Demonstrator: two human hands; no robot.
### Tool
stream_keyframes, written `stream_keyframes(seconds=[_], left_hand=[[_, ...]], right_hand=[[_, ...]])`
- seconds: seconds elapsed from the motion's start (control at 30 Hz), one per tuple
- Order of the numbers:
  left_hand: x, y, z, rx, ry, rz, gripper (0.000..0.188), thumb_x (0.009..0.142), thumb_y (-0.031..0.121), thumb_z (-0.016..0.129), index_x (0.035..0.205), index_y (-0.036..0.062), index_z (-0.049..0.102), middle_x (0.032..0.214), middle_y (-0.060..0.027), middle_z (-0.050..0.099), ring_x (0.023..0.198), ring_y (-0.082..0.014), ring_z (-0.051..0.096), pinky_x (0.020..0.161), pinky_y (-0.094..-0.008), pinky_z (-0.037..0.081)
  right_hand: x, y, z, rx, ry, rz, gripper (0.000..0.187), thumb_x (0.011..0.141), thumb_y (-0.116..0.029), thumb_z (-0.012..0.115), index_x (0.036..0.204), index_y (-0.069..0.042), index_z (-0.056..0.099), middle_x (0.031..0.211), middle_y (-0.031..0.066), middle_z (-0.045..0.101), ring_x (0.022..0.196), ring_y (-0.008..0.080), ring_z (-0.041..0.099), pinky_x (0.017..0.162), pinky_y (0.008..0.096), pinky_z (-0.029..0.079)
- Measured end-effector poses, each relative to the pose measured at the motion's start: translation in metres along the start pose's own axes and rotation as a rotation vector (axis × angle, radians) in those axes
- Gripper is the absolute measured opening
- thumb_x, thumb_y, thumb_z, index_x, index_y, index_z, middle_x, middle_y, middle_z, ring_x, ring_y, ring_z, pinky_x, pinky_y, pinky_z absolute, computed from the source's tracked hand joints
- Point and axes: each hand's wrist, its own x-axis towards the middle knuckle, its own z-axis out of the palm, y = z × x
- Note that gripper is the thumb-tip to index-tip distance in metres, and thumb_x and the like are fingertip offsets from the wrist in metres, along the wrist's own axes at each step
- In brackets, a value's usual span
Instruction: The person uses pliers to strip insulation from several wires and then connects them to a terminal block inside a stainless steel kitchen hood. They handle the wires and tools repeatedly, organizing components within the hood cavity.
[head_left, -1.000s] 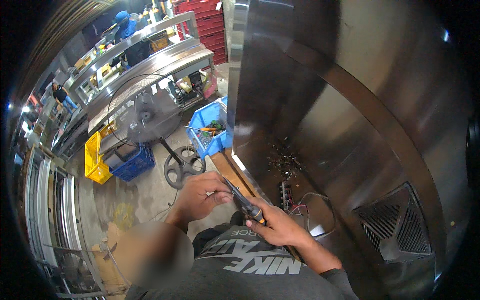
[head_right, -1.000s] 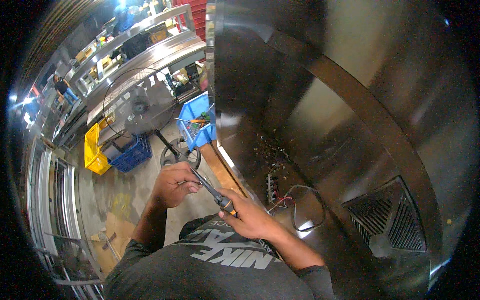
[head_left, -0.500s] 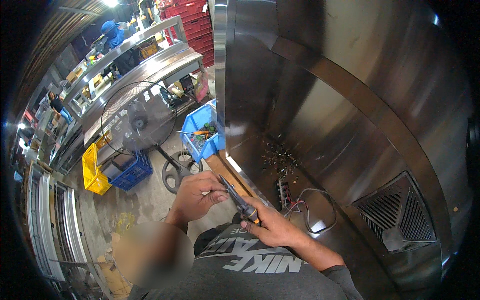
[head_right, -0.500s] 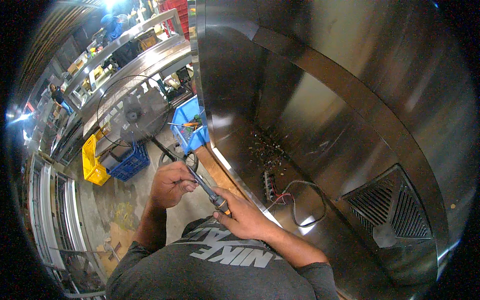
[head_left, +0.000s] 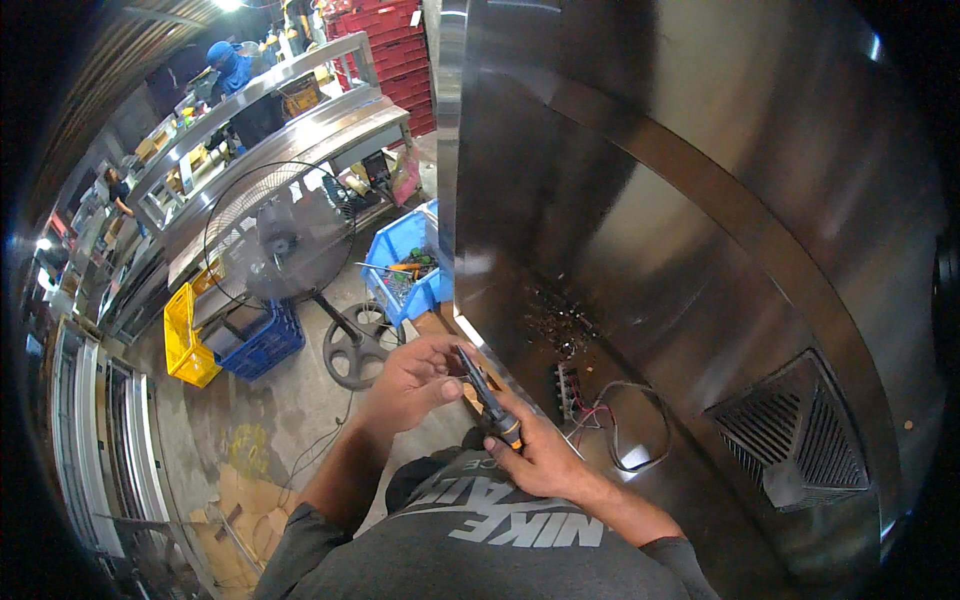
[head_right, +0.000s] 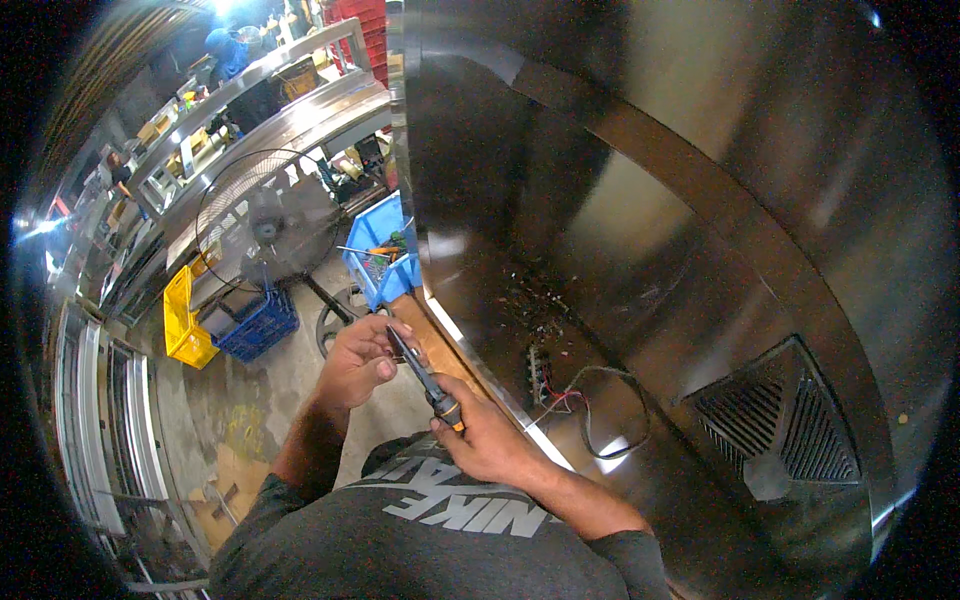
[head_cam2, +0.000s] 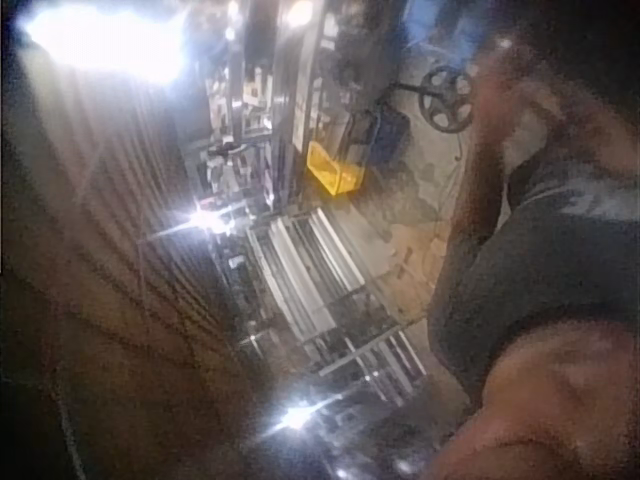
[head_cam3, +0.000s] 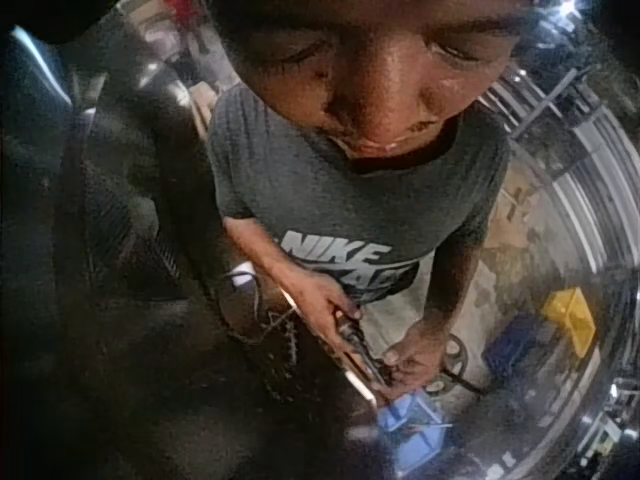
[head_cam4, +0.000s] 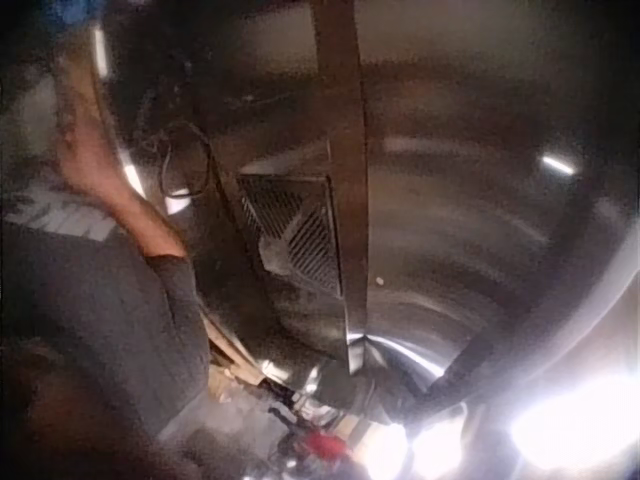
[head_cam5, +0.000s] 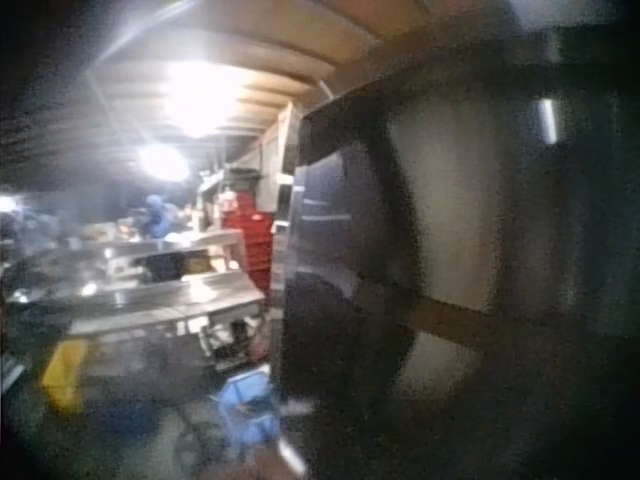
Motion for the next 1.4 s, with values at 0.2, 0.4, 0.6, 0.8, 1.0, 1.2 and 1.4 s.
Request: stream_keyframes(seconds=[0.2,0.4,0.6,0.8,1.0,1.2,1.4], left_hand=[[0.004,-0.016,0.000,-0.212,-0.123,0.006,0.033,0.087,0.016,0.071,0.114,0.0012,0.058,0.102,-0.0101,0.067,0.094,-0.0187,0.065,0.086,-0.0320,0.051],[0.009,-0.050,0.002,-0.371,-0.138,0.077,0.031,0.088,0.018,0.070,0.113,0.0049,0.057,0.097,-0.0070,0.064,0.090,-0.0196,0.066,0.082,-0.0335,0.053],[0.022,-0.051,-0.005,-0.014,0.004,-0.030,0.040,0.090,0.016,0.068,0.124,0.0043,0.052,0.099,-0.0042,0.063,0.090,-0.0137,0.063,0.082,-0.0297,0.051],[0.078,-0.054,-0.128,0.404,0.474,0.006,0.025,0.098,0.025,0.053,0.104,0.0017,0.062,0.085,-0.0034,0.064,0.078,-0.0108,0.060,0.072,-0.0262,0.049],[0.128,-0.124,-0.303,1.462,0.644,0.321,0.034,0.094,0.027,0.057,0.116,0.0017,0.063,0.084,-0.0167,0.067,0.071,-0.0261,0.061,0.071,-0.0391,0.048],[0.101,-0.121,-0.083,0.854,0.752,0.109,0.025,0.091,0.022,0.060,0.083,-0.0018,0.064,0.076,-0.0121,0.063,0.071,-0.0138,0.058,0.064,-0.0301,0.044],[0.141,-0.268,-0.060,1.308,-0.232,0.125,0.033,0.077,0.022,0.072,0.106,0.0063,0.067,0.098,-0.0154,0.068,0.088,-0.0358,0.065,0.079,-0.0433,0.052]], right_hand=[[0.001,0.004,-0.001,0.018,0.058,-0.208,0.049,0.087,-0.008,0.064,0.130,-0.003,0.042,0.094,0.0149,0.059,0.085,0.0271,0.061,0.077,0.0368,0.047],[0.002,0.032,-0.002,0.585,-0.300,0.074,0.042,0.090,-0.005,0.063,0.127,-0.005,0.044,0.093,0.0039,0.057,0.082,0.0138,0.060,0.074,0.0289,0.047],[0.007,0.041,-0.011,0.662,-0.219,0.201,0.051,0.092,-0.007,0.061,0.136,-0.004,0.037,0.098,0.0038,0.057,0.086,0.0135,0.060,0.078,0.0291,0.049],[-0.001,0.067,-0.036,0.624,-0.090,0.441,0.059,0.091,-0.011,0.060,0.141,-0.003,0.030,0.105,0.0077,0.062,0.092,0.0184,0.062,0.087,0.0329,0.048],[-0.042,0.098,-0.049,0.767,-0.019,0.548,0.055,0.079,-0.005,0.058,0.132,-0.002,0.042,0.096,0.0100,0.065,0.085,0.0180,0.063,0.072,0.0311,0.052],[-0.096,0.092,-0.050,1.015,0.203,0.485,0.072,0.065,-0.005,0.058,0.134,0.002,0.039,0.111,0.0163,0.062,0.097,0.0260,0.064,0.086,0.0367,0.052],[-0.115,0.095,-0.066,0.876,0.260,0.511,0.076,0.063,0.000,0.059,0.136,-0.002,0.040,0.118,0.0164,0.059,0.107,0.0263,0.061,0.094,0.0389,0.048]])
